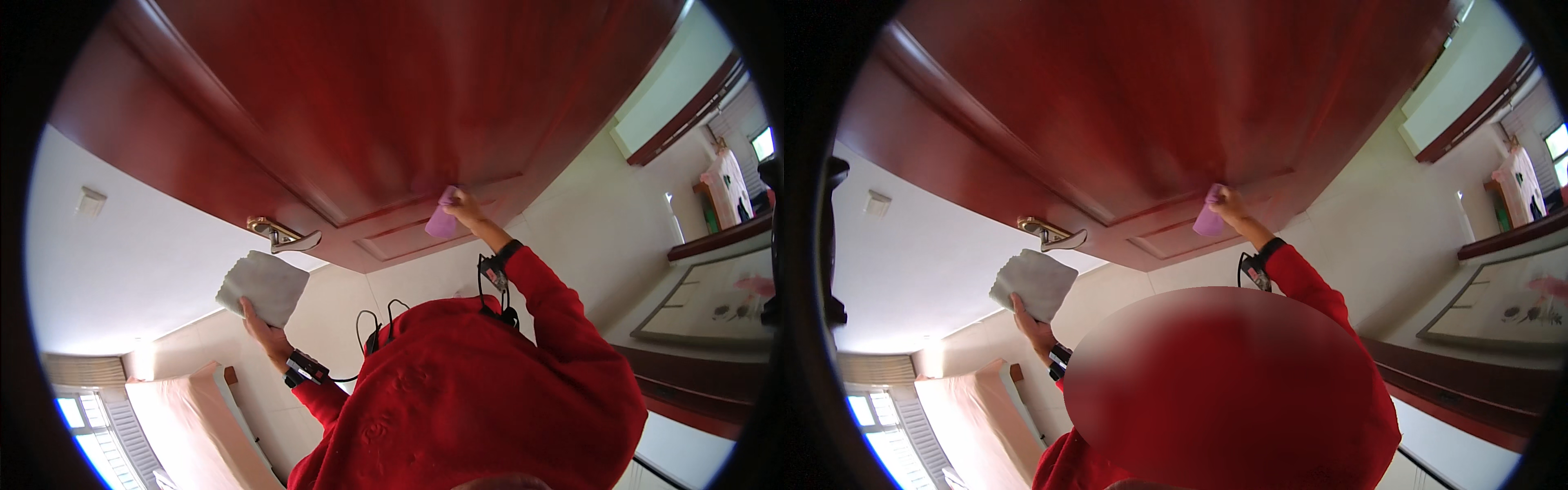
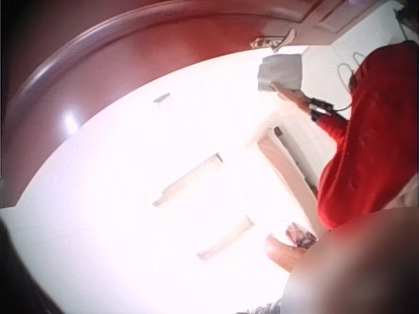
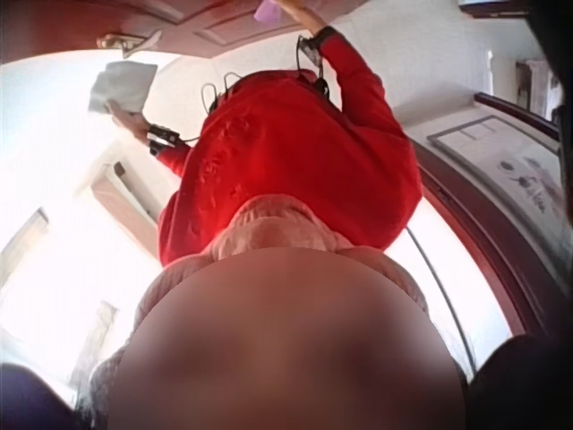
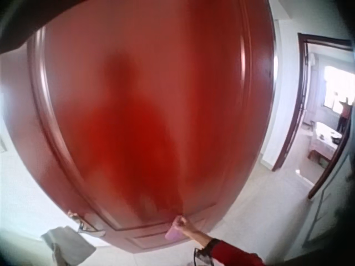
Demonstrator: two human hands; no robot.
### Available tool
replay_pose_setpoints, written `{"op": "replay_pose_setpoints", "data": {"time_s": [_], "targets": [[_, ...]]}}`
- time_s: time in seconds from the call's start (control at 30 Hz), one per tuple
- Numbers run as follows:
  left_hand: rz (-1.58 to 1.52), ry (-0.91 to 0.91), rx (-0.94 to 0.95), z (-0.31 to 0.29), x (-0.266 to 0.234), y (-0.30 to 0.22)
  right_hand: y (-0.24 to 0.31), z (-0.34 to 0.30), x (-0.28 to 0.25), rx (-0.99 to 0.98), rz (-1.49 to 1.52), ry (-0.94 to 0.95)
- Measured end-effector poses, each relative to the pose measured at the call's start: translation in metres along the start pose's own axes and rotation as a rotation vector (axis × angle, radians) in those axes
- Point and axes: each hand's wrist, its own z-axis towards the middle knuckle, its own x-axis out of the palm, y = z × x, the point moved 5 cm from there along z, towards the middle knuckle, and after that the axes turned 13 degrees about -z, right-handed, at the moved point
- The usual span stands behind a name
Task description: The person wipes a reddish-brown wooden door using a purple cloth and then a white cloth. They alternate between the two cloths while cleaning different sections of the door surface.
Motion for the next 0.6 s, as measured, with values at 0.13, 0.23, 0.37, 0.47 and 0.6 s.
{"op": "replay_pose_setpoints", "data": {"time_s": [0.13, 0.23, 0.37, 0.47, 0.6], "targets": [[0.037, -0.024, 0.033, -0.014, 0.001, -0.012, -0.024, -0.022, -0.020, 0.222, 0.686, 0.107], [0.004, -0.013, 0.051, -0.021, -0.008, -0.016, -0.032, -0.042, -0.047, 0.244, 0.742, 0.091], [0.044, -0.064, 0.053, -0.019, -0.023, -0.020, -0.065, -0.066, -0.071, 0.299, 0.876, -0.027], [0.033, -0.085, 0.044, -0.015, -0.029, -0.018, -0.119, -0.086, -0.084, 0.385, 1.086, -0.136], [0.011, -0.082, 0.024, -0.012, -0.036, -0.020, -0.188, -0.114, -0.111, 0.582, 1.265, -0.393]]}}
